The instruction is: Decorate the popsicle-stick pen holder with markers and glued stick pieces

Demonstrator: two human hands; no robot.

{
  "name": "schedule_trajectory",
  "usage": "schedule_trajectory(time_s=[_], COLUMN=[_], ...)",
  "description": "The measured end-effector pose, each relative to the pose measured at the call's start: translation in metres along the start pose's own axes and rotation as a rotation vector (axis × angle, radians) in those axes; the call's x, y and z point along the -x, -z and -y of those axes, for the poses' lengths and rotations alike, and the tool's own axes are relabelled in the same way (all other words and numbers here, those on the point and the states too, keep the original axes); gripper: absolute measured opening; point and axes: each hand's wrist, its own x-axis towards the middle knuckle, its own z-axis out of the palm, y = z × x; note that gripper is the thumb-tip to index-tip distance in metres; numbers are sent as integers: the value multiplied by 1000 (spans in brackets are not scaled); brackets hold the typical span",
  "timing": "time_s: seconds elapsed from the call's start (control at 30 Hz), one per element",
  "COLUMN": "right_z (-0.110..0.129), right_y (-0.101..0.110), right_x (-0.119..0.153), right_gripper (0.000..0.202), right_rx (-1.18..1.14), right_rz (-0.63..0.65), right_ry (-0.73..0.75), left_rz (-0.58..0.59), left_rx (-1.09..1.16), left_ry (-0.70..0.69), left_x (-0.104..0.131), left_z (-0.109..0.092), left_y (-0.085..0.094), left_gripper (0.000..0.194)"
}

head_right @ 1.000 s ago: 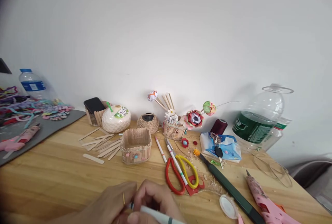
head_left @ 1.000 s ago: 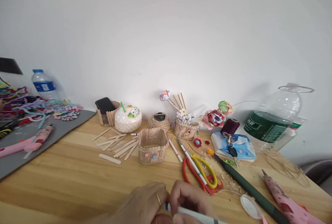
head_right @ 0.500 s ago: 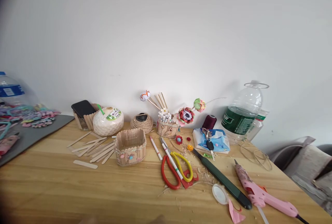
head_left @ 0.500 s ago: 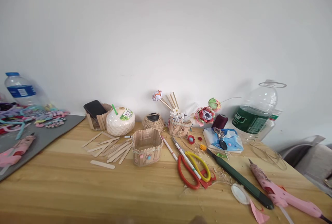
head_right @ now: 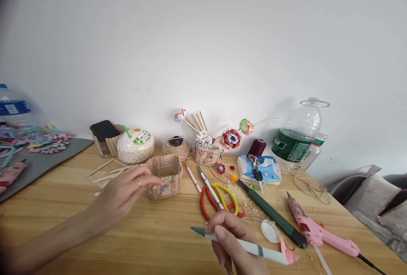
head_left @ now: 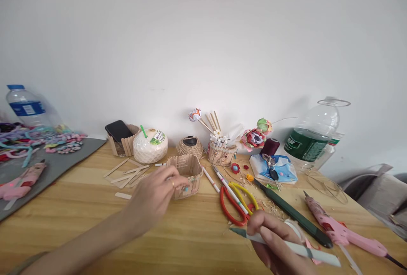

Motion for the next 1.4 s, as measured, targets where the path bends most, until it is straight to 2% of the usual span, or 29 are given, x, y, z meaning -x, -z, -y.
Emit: schedule_trajectory(time_s=[0.1, 0.17, 0.33, 0.43, 0.57, 0.67, 0.73, 0.83, 0.93, 1.13, 1.27, 1.4], right_z=[-6, -9, -16, -20, -23, -23, -24, -26, -22, 2, 14, 20], right_y=[-6, -6, -10, -10, -5, -9, -16, -29, -38, -49, -59, -72], right_x=[-7, -10, -12, -14, -21, -28, -32, -39, -47, -72, -87, -94], right_gripper=[50, 49, 46, 39, 41, 46, 46, 44, 43, 40, 41, 37], right_rx=[-34, -33, 2, 2, -75, -179, -221, -261, -264, -153, -108, -56], right_rz=[-29, -61, -135, -151, -187, -173, -154, -121, -114, -86, -63, -16], right_ry=[11, 36, 97, 94, 83, 123, 151, 161, 170, 232, 245, 210], left_rz=[39, 92, 159, 147, 178, 214, 224, 201, 169, 111, 75, 95], left_rx=[-186, -266, -305, -91, 481, 842, 955, 1004, 1002, 921, 893, 895], left_ry=[24, 37, -10, 36, 157, 317, 404, 440, 412, 263, 272, 329], left_x=[-20, -27, -35, -40, -43, -39, -35, -28, -26, -26, -26, -29], left_z=[-1, 1, 13, 20, 26, 28, 29, 31, 33, 31, 28, 27], left_y=[-11, -21, -36, -29, -15, -18, -26, -39, -44, -39, -37, -33], left_gripper=[30, 38, 25, 26, 32, 32, 34, 35, 34, 32, 33, 28])
